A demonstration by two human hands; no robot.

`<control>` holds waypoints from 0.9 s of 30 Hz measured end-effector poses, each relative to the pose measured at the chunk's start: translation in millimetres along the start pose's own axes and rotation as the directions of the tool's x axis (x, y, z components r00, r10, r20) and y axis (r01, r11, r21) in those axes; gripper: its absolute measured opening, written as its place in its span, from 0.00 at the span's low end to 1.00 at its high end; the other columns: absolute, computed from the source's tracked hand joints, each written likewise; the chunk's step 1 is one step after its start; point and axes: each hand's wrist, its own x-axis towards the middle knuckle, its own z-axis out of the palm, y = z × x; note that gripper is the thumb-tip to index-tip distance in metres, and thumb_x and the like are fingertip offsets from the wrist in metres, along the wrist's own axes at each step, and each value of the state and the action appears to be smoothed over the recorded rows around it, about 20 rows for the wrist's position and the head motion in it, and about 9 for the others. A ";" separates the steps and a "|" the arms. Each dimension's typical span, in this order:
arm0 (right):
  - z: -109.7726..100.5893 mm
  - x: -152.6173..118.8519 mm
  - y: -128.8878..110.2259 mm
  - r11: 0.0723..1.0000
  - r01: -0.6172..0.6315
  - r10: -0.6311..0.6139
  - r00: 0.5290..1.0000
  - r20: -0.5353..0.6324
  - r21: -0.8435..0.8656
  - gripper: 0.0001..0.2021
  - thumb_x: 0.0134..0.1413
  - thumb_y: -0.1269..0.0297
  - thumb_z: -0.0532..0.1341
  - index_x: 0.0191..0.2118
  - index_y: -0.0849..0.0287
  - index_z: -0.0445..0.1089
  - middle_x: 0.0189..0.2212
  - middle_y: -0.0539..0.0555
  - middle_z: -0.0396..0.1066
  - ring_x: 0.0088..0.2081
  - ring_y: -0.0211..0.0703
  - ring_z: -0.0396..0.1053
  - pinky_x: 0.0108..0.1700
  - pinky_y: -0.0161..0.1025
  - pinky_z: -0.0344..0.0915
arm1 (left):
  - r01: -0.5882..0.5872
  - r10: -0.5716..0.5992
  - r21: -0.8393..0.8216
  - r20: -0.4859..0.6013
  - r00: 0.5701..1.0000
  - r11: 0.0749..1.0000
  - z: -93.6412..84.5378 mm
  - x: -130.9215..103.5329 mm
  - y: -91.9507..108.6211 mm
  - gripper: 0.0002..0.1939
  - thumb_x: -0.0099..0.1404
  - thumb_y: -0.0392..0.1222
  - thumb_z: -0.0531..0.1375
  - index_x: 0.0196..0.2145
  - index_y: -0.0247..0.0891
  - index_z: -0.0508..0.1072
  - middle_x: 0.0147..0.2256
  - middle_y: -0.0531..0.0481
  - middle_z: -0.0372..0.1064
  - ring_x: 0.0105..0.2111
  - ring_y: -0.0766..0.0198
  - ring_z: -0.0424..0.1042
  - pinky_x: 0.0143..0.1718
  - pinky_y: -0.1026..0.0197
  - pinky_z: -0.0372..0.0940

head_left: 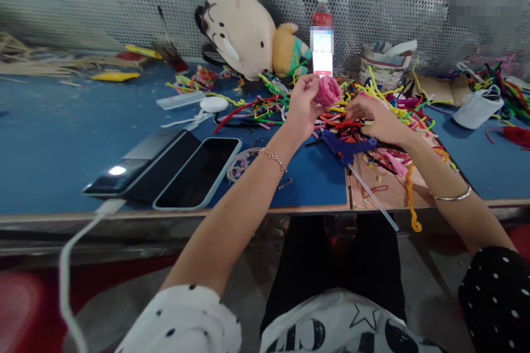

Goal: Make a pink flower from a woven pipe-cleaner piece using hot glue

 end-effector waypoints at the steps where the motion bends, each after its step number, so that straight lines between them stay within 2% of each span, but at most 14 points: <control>1: -1.2 -1.1 -2.1 0.998 0.020 -0.011 0.991 0.135 -0.060 0.25 0.37 0.82 0.54 0.45 0.58 0.66 0.43 0.54 0.72 0.45 0.45 0.70 0.50 0.47 0.68 | 0.039 -0.040 -0.054 -0.026 0.999 0.998 -2.5 2.5 0.4 0.06 0.64 0.48 0.59 0.34 0.44 0.69 0.33 0.53 0.72 0.32 0.64 0.74 0.34 0.59 0.70; 2: -1.5 -2.3 -4.8 0.991 0.037 -0.004 0.970 0.244 -0.130 0.26 0.34 0.83 0.54 0.45 0.59 0.67 0.45 0.56 0.71 0.46 0.47 0.70 0.51 0.48 0.67 | 0.073 -0.078 -0.105 -0.044 0.996 0.992 -4.1 4.1 1.3 0.06 0.65 0.47 0.58 0.33 0.44 0.69 0.33 0.53 0.72 0.33 0.64 0.74 0.33 0.60 0.69; 4: -0.2 -4.8 -11.0 0.961 0.058 0.046 0.931 0.362 -0.269 0.27 0.32 0.83 0.54 0.45 0.61 0.67 0.48 0.60 0.69 0.48 0.50 0.68 0.51 0.49 0.65 | 0.131 -0.147 -0.194 -0.066 0.987 0.972 -4.4 5.0 5.3 0.07 0.66 0.46 0.55 0.31 0.44 0.69 0.32 0.53 0.74 0.33 0.65 0.74 0.32 0.63 0.69; 6: 1.4 -6.8 -16.5 0.930 0.069 0.087 0.913 0.399 -0.361 0.27 0.32 0.83 0.54 0.45 0.63 0.67 0.47 0.63 0.68 0.47 0.52 0.68 0.49 0.49 0.65 | 0.181 -0.208 -0.262 -0.079 0.975 0.948 -1.6 3.3 12.1 0.10 0.68 0.45 0.53 0.30 0.43 0.70 0.31 0.53 0.74 0.33 0.66 0.74 0.32 0.64 0.69; 8: 2.0 -7.5 -19.6 0.926 0.095 0.064 0.913 0.402 -0.365 0.26 0.32 0.83 0.54 0.44 0.63 0.67 0.45 0.62 0.68 0.45 0.51 0.68 0.47 0.47 0.66 | 0.208 -0.242 -0.295 -0.084 0.967 0.933 2.6 0.1 20.2 0.12 0.69 0.45 0.51 0.30 0.42 0.70 0.29 0.53 0.74 0.32 0.67 0.74 0.33 0.65 0.69; 10: 2.3 -6.5 -20.6 0.947 0.110 -0.015 0.953 0.302 -0.302 0.22 0.36 0.82 0.55 0.42 0.61 0.68 0.44 0.59 0.69 0.44 0.48 0.68 0.47 0.45 0.65 | 0.205 -0.236 -0.285 -0.078 0.969 0.936 6.8 -3.7 26.9 0.12 0.70 0.44 0.51 0.31 0.41 0.70 0.29 0.52 0.74 0.33 0.67 0.74 0.34 0.66 0.70; 12: 3.8 -4.3 -20.1 0.968 0.091 -0.083 0.996 0.045 -0.235 0.16 0.43 0.78 0.57 0.41 0.59 0.68 0.41 0.56 0.70 0.41 0.45 0.68 0.45 0.44 0.66 | 0.155 -0.173 -0.228 -0.063 0.983 0.961 10.1 -7.0 29.3 0.11 0.69 0.44 0.52 0.31 0.41 0.69 0.29 0.52 0.74 0.33 0.68 0.74 0.34 0.67 0.70; 14: 7.0 -1.9 -19.1 0.982 0.043 -0.088 0.967 -0.239 -0.187 0.11 0.51 0.70 0.59 0.42 0.57 0.69 0.37 0.54 0.71 0.37 0.43 0.68 0.42 0.42 0.66 | 0.080 -0.084 -0.123 -0.024 0.996 0.989 12.3 -8.8 26.4 0.09 0.68 0.43 0.54 0.30 0.42 0.68 0.30 0.53 0.73 0.31 0.69 0.73 0.32 0.67 0.69; 16: 11.2 0.0 -17.7 0.989 0.002 -0.061 0.917 -0.395 -0.148 0.10 0.54 0.63 0.60 0.43 0.56 0.70 0.33 0.52 0.71 0.33 0.41 0.67 0.38 0.41 0.66 | 0.001 -0.001 0.008 0.040 0.999 1.000 13.6 -9.2 19.6 0.07 0.67 0.44 0.56 0.31 0.42 0.67 0.30 0.54 0.71 0.30 0.68 0.72 0.31 0.66 0.70; 19: 16.6 1.3 -15.7 0.993 -0.046 -0.007 0.898 -0.440 -0.110 0.10 0.55 0.56 0.62 0.38 0.56 0.71 0.27 0.49 0.70 0.28 0.40 0.66 0.35 0.39 0.65 | -0.142 0.116 0.192 0.138 0.984 0.971 14.9 -9.3 9.7 0.10 0.65 0.51 0.59 0.34 0.43 0.68 0.31 0.53 0.70 0.30 0.67 0.72 0.31 0.64 0.70; 22: 19.3 2.0 -14.2 0.991 -0.072 0.015 0.895 -0.445 -0.113 0.09 0.56 0.57 0.60 0.33 0.56 0.70 0.26 0.49 0.70 0.27 0.39 0.65 0.33 0.39 0.64 | -0.282 0.218 0.294 0.232 0.948 0.913 16.6 -11.8 7.5 0.15 0.61 0.57 0.62 0.34 0.42 0.70 0.32 0.51 0.71 0.30 0.66 0.72 0.31 0.64 0.70; 25: 20.5 2.0 -13.9 0.988 -0.070 0.000 0.890 -0.455 -0.136 0.10 0.57 0.60 0.58 0.27 0.57 0.66 0.25 0.49 0.68 0.27 0.38 0.63 0.33 0.39 0.62 | -0.342 0.248 0.322 0.299 0.922 0.883 18.6 -16.0 11.4 0.15 0.58 0.55 0.64 0.33 0.42 0.72 0.32 0.52 0.70 0.31 0.67 0.71 0.32 0.65 0.69; 27: 20.6 1.4 -14.7 0.988 -0.047 -0.025 0.890 -0.455 -0.148 0.10 0.58 0.63 0.56 0.26 0.56 0.63 0.24 0.49 0.67 0.27 0.38 0.62 0.33 0.38 0.62 | -0.344 0.249 0.323 0.301 0.920 0.882 19.1 -17.4 13.4 0.14 0.57 0.54 0.65 0.33 0.41 0.72 0.31 0.53 0.70 0.30 0.68 0.70 0.32 0.64 0.69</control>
